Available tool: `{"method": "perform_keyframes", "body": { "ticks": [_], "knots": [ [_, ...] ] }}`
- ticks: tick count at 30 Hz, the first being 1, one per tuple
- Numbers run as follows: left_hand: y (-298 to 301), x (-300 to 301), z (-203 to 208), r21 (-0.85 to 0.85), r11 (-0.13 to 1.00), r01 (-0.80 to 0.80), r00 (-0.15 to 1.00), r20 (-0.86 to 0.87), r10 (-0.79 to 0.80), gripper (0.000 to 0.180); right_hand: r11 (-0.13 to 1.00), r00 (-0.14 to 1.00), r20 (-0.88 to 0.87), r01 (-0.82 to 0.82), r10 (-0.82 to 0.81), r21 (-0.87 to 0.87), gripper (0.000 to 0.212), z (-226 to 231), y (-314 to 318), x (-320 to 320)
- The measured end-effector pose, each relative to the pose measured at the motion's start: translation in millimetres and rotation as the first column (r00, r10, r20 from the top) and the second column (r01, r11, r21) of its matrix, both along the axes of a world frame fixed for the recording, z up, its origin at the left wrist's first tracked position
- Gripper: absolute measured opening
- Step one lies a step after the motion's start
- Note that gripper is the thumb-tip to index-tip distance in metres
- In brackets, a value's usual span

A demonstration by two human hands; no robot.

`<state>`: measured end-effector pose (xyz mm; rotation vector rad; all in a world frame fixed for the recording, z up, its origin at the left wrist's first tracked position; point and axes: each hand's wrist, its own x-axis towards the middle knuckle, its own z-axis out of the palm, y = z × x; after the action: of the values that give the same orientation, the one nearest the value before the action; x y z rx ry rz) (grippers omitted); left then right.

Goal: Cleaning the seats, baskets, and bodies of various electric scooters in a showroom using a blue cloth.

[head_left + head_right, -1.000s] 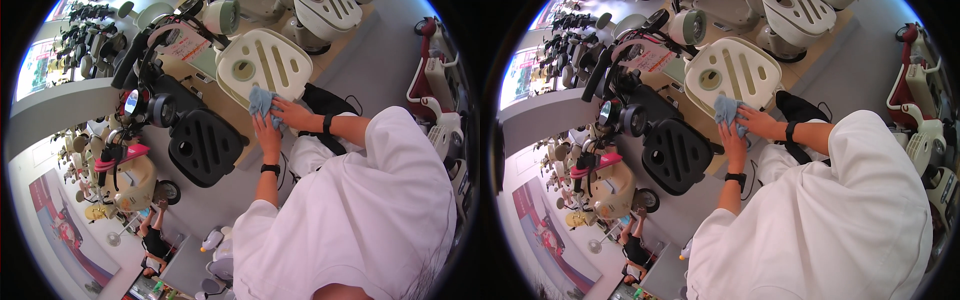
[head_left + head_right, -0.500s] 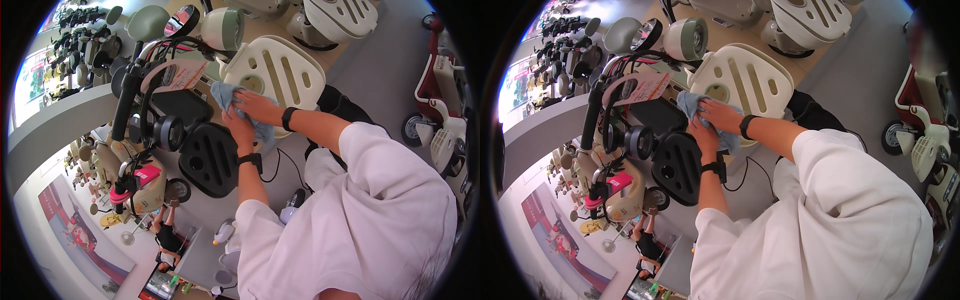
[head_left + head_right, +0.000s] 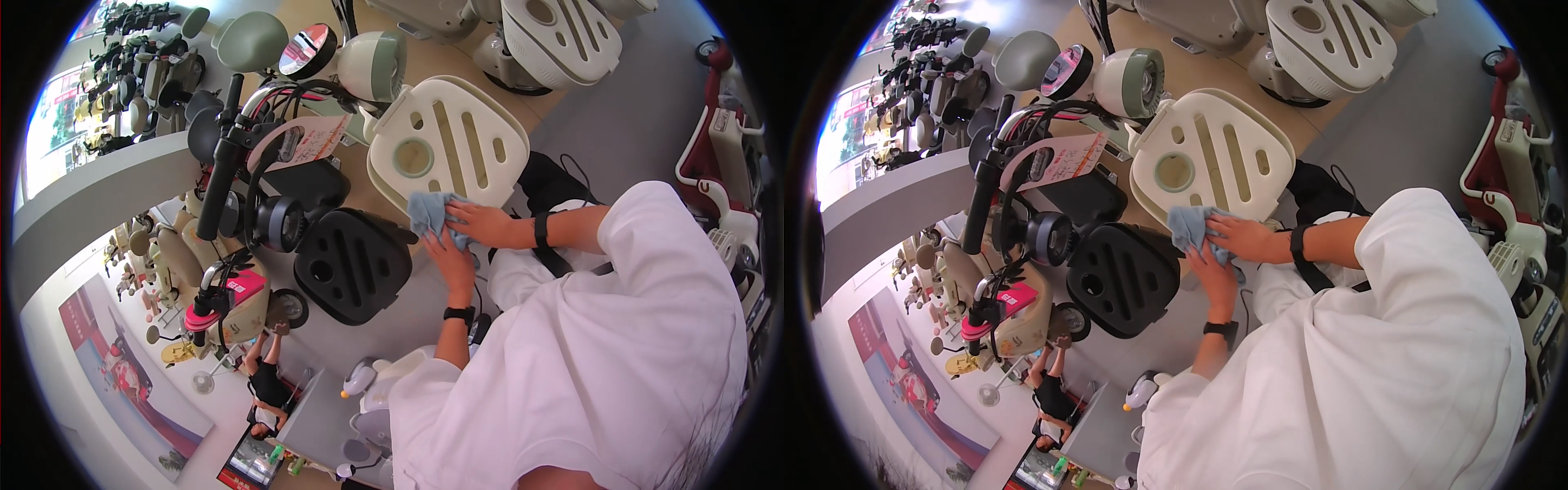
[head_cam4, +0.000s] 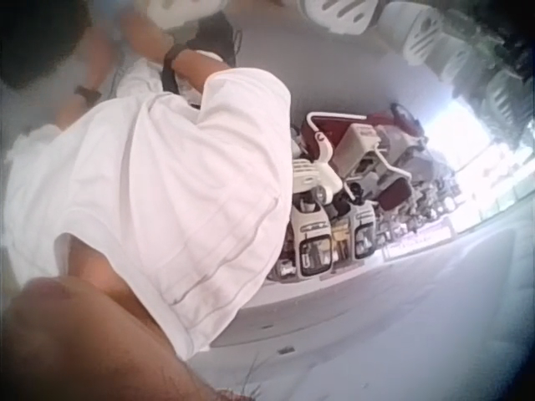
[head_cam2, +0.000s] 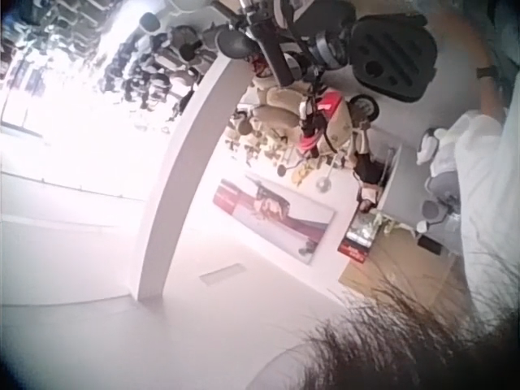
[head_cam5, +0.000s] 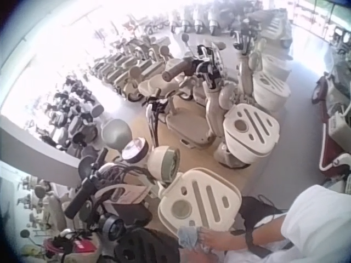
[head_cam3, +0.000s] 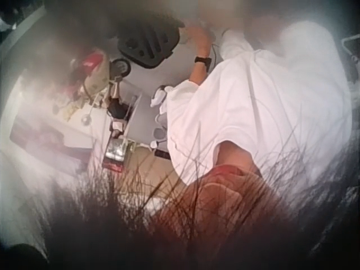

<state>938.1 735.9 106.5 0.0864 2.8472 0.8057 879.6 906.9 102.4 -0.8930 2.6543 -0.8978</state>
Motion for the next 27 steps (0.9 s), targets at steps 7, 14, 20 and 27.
{"method": "perform_keyframes", "body": {
  "ticks": [7, 14, 20, 27],
  "knots": [
    [8.0, -25.5, -3.5, -0.035, 0.99, -0.133, 0.991, -0.011, 0.133, 0.073, 0.991, 0.992, -0.119, -0.045, 0.03, -0.125, 0.046, -18.7, -1.3, -34.5],
    [28.7, -101.1, 57.2, 0.149, 0.959, -0.241, 0.967, -0.044, 0.25, 0.067, 0.95, 0.92, 0.391, 0.126, -0.004, -0.286, 0.043, 44.9, 7.0, -97.4],
    [88.0, -206.7, 125.4, 0.238, 0.963, -0.123, 0.889, -0.405, 0.214, 0.061, 0.81, 0.97, -0.027, 0.184, -0.24, -0.556, 0.043, 135.5, 64.3, -186.1],
    [133.3, -346.1, 123.3, 0.1, 0.992, -0.075, 0.822, -0.557, 0.118, 0.053, 0.684, 0.9, 0.036, 0.355, -0.434, -0.637, 0.038, 116.3, 79.7, -300.7]
  ]
}}
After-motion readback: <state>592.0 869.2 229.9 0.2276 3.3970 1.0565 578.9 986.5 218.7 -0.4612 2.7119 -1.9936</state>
